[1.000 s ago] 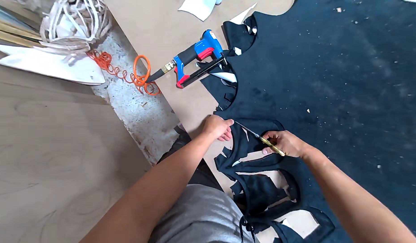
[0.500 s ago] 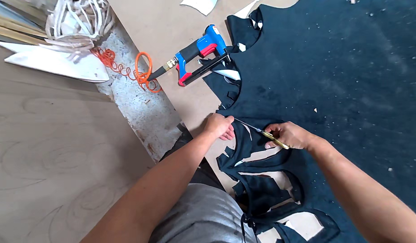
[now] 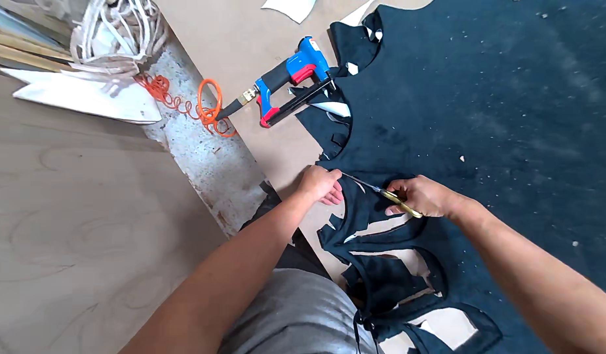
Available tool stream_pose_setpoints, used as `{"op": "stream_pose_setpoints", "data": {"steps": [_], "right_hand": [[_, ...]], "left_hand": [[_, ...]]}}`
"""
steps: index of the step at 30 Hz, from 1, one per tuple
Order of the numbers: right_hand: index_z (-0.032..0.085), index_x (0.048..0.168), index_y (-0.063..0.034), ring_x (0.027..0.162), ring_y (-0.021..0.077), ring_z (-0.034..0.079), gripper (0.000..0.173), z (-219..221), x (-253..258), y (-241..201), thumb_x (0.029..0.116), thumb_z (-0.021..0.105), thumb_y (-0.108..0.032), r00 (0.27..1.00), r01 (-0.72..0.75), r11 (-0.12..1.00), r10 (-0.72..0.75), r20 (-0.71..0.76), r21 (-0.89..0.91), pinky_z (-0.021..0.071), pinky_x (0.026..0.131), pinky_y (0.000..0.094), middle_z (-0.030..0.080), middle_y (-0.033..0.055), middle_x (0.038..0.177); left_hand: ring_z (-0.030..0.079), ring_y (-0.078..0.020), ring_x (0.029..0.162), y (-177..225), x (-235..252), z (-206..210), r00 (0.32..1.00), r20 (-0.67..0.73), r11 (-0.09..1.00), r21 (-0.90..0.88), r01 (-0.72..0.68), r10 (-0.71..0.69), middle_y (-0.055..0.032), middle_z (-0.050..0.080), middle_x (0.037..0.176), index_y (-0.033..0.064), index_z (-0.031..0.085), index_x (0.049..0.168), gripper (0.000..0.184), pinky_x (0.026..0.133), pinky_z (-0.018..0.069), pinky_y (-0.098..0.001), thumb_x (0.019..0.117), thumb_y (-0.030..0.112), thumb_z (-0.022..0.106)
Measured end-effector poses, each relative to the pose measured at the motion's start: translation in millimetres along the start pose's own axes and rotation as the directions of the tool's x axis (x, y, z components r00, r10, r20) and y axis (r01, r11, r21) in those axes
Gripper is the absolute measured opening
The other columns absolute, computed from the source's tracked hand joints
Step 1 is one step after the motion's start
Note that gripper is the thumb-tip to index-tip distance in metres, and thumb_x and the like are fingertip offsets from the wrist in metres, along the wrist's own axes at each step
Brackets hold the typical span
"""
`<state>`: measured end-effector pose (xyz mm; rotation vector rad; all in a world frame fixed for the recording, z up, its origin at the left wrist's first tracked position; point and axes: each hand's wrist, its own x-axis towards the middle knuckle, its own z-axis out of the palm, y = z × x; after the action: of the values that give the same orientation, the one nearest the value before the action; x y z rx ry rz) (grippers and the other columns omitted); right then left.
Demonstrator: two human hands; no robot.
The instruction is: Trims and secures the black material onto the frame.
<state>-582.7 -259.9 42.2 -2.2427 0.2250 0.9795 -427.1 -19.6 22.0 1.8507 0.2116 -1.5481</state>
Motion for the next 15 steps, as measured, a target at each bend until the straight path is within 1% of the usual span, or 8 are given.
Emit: {"op": "stream_pose_setpoints", "data": {"steps": [2, 3, 5, 7, 9, 11, 13, 15], "right_hand": [[0.073, 0.102, -0.0192, 0.061, 0.0147, 0.063, 0.036, 8.2, -15.2, -3.6, 0.0813, 0.086, -0.046, 0.998, -0.020, 1.000, 0.020, -0.061, -0.003, 0.0537, 0.060, 0.0441, 0.067, -0.0013, 0.069], [0.072, 0.104, -0.0197, 0.062, 0.0152, 0.064, 0.037, 13.2, -25.9, -1.9, 0.0826, 0.084, -0.047, 0.995, -0.052, 0.999, 0.051, -0.080, -0.006, 0.0551, 0.062, 0.0452, 0.066, -0.0014, 0.071], [0.069, 0.110, -0.0204, 0.067, 0.0168, 0.066, 0.043, 26.9, -57.1, 5.2, 0.0830, 0.083, -0.050, 0.981, -0.136, 0.989, 0.143, -0.131, 0.064, 0.0577, 0.066, 0.0472, 0.068, -0.0007, 0.075], [0.068, 0.119, -0.0206, 0.071, 0.0218, 0.068, 0.051, 46.4, -98.0, 14.2, 0.0816, 0.084, -0.051, 0.931, -0.268, 0.952, 0.295, -0.216, 0.146, 0.0577, 0.068, 0.0521, 0.070, 0.0028, 0.079], [0.066, 0.127, -0.0213, 0.077, 0.0286, 0.069, 0.057, 69.5, -136.0, 22.0, 0.0817, 0.085, -0.048, 0.816, -0.436, 0.869, 0.492, -0.304, 0.236, 0.0570, 0.072, 0.0585, 0.072, 0.0082, 0.086], [0.062, 0.135, -0.0187, 0.088, 0.0371, 0.070, 0.063, 92.8, -162.6, 29.9, 0.0818, 0.087, -0.040, 0.663, -0.553, 0.762, 0.647, -0.376, 0.337, 0.0549, 0.078, 0.0660, 0.072, 0.0157, 0.097], [0.058, 0.142, -0.0153, 0.105, 0.0439, 0.067, 0.067, 115.2, -178.0, 38.5, 0.0827, 0.087, -0.029, 0.549, -0.608, 0.691, 0.721, -0.422, 0.390, 0.0523, 0.087, 0.0699, 0.068, 0.0215, 0.119], [0.051, 0.150, -0.0127, 0.119, 0.0491, 0.060, 0.076, 135.5, -184.0, 41.7, 0.0822, 0.085, -0.018, 0.477, -0.629, 0.651, 0.754, -0.451, 0.425, 0.0496, 0.093, 0.0717, 0.058, 0.0255, 0.137]], "left_hand": [[0.077, -0.0232, 0.066, 0.4, -1.0, 1.6, 1.000, -0.009, 1.000, 0.007, -0.001, 0.001, -0.0123, 0.077, 0.077, -0.0003, 0.072, 0.091, 0.054, 0.063, 0.0655, -0.0396, 0.1084, 0.044, 0.047], [0.077, -0.0233, 0.066, 0.4, -1.0, 2.1, 1.000, -0.013, 1.000, 0.013, -0.008, 0.008, -0.0123, 0.077, 0.077, -0.0001, 0.072, 0.091, 0.054, 0.063, 0.0655, -0.0396, 0.1085, 0.045, 0.046], [0.077, -0.0235, 0.066, 0.6, -1.5, 1.7, 1.000, -0.025, 1.000, 0.026, -0.017, 0.018, -0.0125, 0.077, 0.077, 0.0003, 0.073, 0.090, 0.055, 0.063, 0.0657, -0.0401, 0.1082, 0.046, 0.047], [0.077, -0.0240, 0.066, 1.7, -1.3, 1.5, 0.999, -0.037, 0.999, 0.048, -0.012, 0.014, -0.0124, 0.077, 0.076, 0.0008, 0.073, 0.090, 0.056, 0.063, 0.0657, -0.0406, 0.1074, 0.048, 0.048], [0.077, -0.0243, 0.065, 5.5, -2.7, 1.7, 0.999, -0.049, 0.995, 0.098, 0.009, -0.004, -0.0125, 0.077, 0.076, 0.0011, 0.072, 0.091, 0.058, 0.063, 0.0653, -0.0411, 0.1061, 0.052, 0.049], [0.076, -0.0243, 0.064, 11.5, -4.0, 2.2, 0.998, -0.065, 0.981, 0.191, 0.039, -0.027, -0.0128, 0.076, 0.076, 0.0015, 0.072, 0.092, 0.060, 0.062, 0.0649, -0.0416, 0.1051, 0.055, 0.049], [0.075, -0.0244, 0.063, 16.5, -5.4, 3.6, 0.996, -0.078, 0.956, 0.288, 0.060, -0.039, -0.0133, 0.076, 0.075, 0.0020, 0.073, 0.091, 0.062, 0.062, 0.0641, -0.0424, 0.1052, 0.057, 0.046], [0.075, -0.0247, 0.063, 19.3, -5.7, 4.4, 0.997, -0.074, 0.938, 0.340, 0.061, -0.037, -0.0135, 0.075, 0.075, 0.0021, 0.073, 0.090, 0.064, 0.062, 0.0636, -0.0424, 0.1054, 0.058, 0.044]]}}
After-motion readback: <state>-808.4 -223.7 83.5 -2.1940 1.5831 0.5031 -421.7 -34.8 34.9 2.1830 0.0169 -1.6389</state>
